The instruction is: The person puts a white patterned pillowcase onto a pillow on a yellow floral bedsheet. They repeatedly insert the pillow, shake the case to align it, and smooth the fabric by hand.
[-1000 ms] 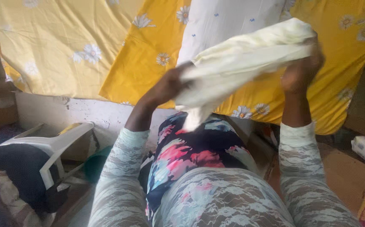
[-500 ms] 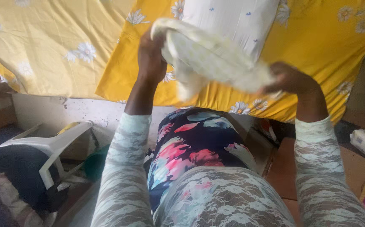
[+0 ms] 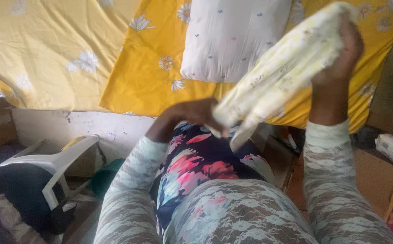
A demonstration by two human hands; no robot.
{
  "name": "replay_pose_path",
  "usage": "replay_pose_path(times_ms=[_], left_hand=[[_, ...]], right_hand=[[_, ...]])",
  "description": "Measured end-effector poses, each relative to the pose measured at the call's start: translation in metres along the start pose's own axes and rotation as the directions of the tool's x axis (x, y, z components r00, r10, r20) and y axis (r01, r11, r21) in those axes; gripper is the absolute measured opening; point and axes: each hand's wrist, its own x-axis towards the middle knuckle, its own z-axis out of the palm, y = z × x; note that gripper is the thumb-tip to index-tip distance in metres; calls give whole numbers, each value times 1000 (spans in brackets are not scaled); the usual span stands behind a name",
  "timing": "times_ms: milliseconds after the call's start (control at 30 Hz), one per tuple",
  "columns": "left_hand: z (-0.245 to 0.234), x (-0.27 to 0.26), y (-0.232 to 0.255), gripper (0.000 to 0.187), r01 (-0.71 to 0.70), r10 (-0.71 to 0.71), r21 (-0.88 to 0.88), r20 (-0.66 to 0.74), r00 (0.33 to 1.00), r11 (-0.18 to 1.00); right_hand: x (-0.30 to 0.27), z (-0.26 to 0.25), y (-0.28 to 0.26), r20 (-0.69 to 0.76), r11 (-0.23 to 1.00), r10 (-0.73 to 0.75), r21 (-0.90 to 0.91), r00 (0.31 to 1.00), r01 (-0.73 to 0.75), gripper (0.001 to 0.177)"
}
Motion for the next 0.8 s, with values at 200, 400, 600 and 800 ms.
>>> replay_pose_path(times_ms=[200, 400, 600, 800], left_hand=[[-21, -19, -13, 32, -354, 280, -81, -462, 842, 932], [-68, -11, -33, 39, -853, 26, -418, -894, 448, 313], [-74, 0, -33, 47, -613, -222, -462, -876, 428, 641], [-66, 5, -68, 50, -294, -209, -470, -757, 619, 832]], right_hand=[[8, 20, 8, 33, 968, -116, -218, 993, 121, 40], [-15, 16, 29, 177, 851, 480, 143, 859, -505, 58], [-40, 35, 28, 607, 685, 719, -535, 339, -495, 61], [-18, 17, 24, 380, 892, 440, -82, 814, -444, 55]])
